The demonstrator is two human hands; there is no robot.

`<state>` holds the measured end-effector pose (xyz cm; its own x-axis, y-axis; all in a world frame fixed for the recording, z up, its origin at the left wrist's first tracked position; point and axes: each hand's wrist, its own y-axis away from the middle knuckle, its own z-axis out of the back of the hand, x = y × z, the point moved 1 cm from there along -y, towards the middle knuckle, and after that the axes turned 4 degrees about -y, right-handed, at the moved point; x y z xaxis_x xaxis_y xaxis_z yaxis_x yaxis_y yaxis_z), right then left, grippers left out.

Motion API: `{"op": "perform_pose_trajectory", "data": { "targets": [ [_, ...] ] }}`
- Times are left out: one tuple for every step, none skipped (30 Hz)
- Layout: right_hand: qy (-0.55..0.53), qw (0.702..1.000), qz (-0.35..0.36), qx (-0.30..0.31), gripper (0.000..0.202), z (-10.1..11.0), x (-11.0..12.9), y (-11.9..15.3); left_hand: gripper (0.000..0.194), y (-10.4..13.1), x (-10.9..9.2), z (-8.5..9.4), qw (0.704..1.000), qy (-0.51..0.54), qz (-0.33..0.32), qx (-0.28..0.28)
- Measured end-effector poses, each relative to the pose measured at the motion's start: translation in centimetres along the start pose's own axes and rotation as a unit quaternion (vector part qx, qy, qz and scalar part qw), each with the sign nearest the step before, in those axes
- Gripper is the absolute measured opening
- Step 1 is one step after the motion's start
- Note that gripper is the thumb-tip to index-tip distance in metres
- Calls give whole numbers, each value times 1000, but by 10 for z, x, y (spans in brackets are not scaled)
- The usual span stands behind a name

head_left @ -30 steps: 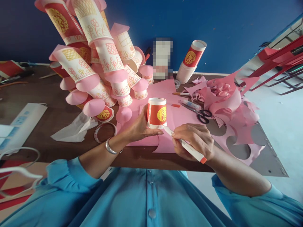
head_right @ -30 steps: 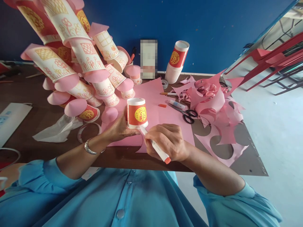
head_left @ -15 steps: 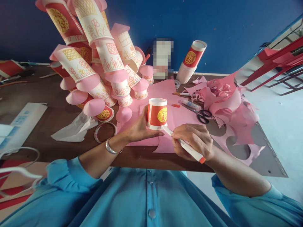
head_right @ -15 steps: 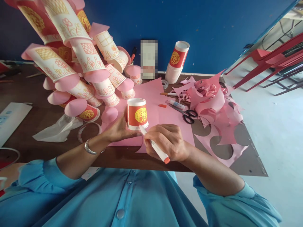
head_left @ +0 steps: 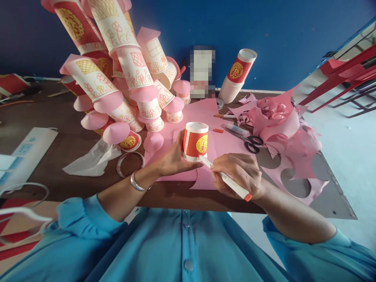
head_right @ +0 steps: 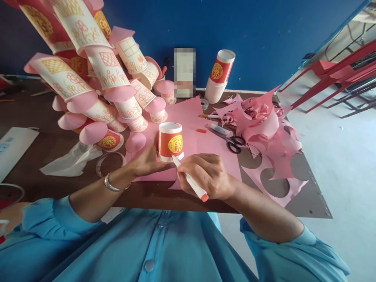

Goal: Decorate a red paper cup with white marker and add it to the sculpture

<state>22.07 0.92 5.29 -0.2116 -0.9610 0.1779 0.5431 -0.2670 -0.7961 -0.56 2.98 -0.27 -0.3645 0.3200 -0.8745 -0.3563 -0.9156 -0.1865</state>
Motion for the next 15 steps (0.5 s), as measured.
{"op": "perform_pose_trajectory", "data": {
  "targets": [
    [1,1000,0,-1,16,0,0,0,93,0,0,0,1000,-1,0,0],
    [2,1000,0,-2,15,0,0,0,92,0,0,-1,1000,-1,0,0],
    [2,1000,0,-3,15,-1,0,0,91,0,0,-1,1000,0,0,0],
    [1,1000,-1,-5,14,-1,-1,0,90,0,0,-1,1000,2,1,0],
    [1,1000,-3,-8,14,-1,-1,0,89,0,0,-1,1000,1,2,-1],
    [2,1000,-4,-12,14,-1,-1,0,89,0,0,-1,1000,0,3,0],
    [3,1000,-6,-16,14,-2,-1,0,88,0,-1,0,1000,-2,5,2],
    [5,1000,-8,-19,15,-2,-1,1,88,0,-1,0,1000,-3,6,2],
    [6,1000,-10,-22,15,-2,-1,1,88,1,-1,1,1000,-2,6,4],
    [6,1000,-12,-24,15,-2,-1,1,88,1,-2,1,1000,0,6,5],
    [7,1000,-13,-26,16,-2,-1,1,88,1,-2,1,1000,2,6,6],
    [8,999,-15,-27,16,-2,-2,1,88,1,-3,2,1000,3,7,5],
    [9,999,-15,-28,16,-2,-2,2,89,1,-3,2,1000,3,7,5],
    [9,999,-13,-30,16,-2,-1,2,89,1,-3,2,1000,2,8,6],
    [10,999,-11,-30,16,-2,-1,2,89,0,-3,2,1000,2,8,7]
  ]
}}
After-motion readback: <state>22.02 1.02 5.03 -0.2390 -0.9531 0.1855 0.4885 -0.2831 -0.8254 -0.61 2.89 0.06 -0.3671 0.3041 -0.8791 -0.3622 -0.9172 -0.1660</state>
